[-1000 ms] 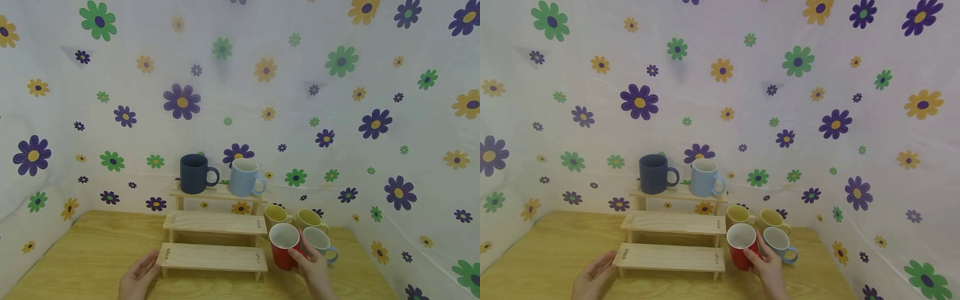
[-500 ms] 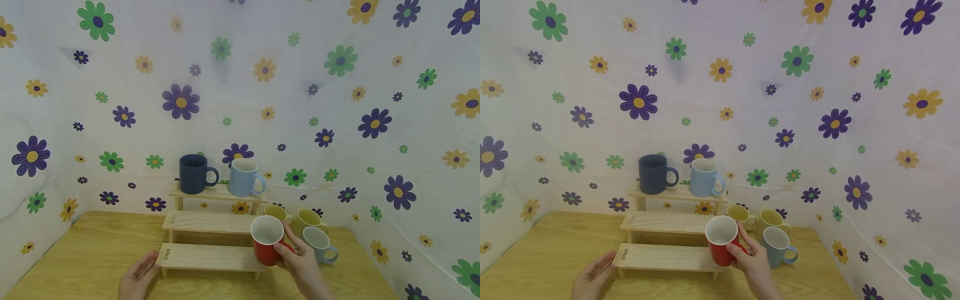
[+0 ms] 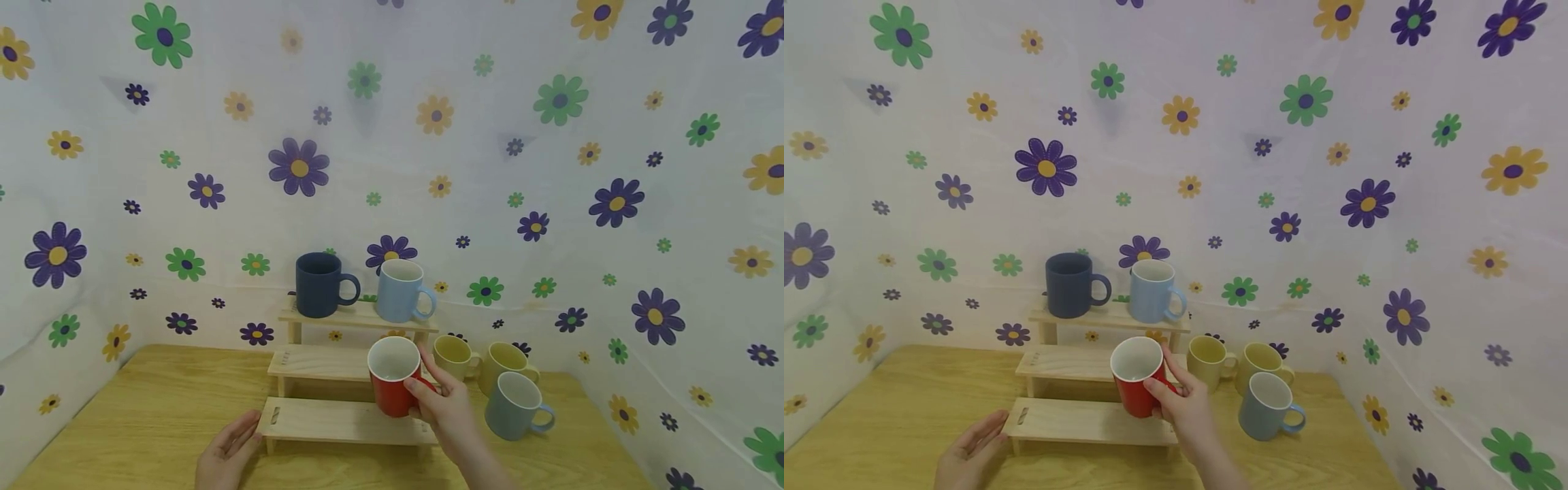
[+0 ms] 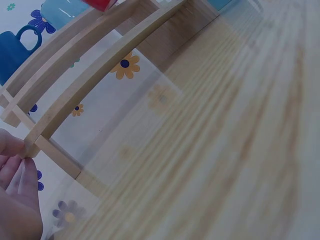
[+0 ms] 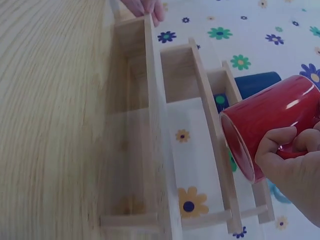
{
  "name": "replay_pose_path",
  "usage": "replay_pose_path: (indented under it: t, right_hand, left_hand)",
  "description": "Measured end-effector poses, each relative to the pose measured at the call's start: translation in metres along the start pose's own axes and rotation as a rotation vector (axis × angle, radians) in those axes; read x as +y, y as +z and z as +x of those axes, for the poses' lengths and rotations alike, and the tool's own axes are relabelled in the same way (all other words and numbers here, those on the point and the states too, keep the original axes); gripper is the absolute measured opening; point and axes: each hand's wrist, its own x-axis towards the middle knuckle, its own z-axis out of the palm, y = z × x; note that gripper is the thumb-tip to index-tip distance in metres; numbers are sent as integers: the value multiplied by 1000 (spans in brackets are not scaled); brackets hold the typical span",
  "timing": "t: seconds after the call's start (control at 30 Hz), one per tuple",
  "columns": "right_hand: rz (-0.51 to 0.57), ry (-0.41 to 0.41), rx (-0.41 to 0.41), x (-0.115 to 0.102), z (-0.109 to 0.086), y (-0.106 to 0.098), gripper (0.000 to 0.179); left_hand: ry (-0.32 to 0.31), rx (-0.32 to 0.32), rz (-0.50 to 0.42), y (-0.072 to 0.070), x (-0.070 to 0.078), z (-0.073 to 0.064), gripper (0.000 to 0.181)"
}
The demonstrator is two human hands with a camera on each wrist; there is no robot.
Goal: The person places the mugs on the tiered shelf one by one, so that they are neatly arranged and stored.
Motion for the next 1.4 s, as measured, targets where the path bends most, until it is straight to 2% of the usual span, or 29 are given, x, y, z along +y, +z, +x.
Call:
replay_pose_path:
  t: [0.3,0.6,0.87,1.17,1.4]
  right_hand:
    - [35,-4,-35,4,21,30,65]
    - [74,-4,-112,9,43,61,67]
    - [119,-2,-83,25,64,85,64]
    - [165,-56,-125,39,86,106,64]
    - [172,-33,-119,44,92,116,63]
  left_hand:
    - [-13,0,-14,0,-1,0,63]
    - [-20,-11,-34,-1,-2,1,62]
    - [-11,-27,-37,-1,0,-1,63]
    - [10,-21,-53,-1,-1,0,59]
    - [1,-13,-62,-1,-1,0,59]
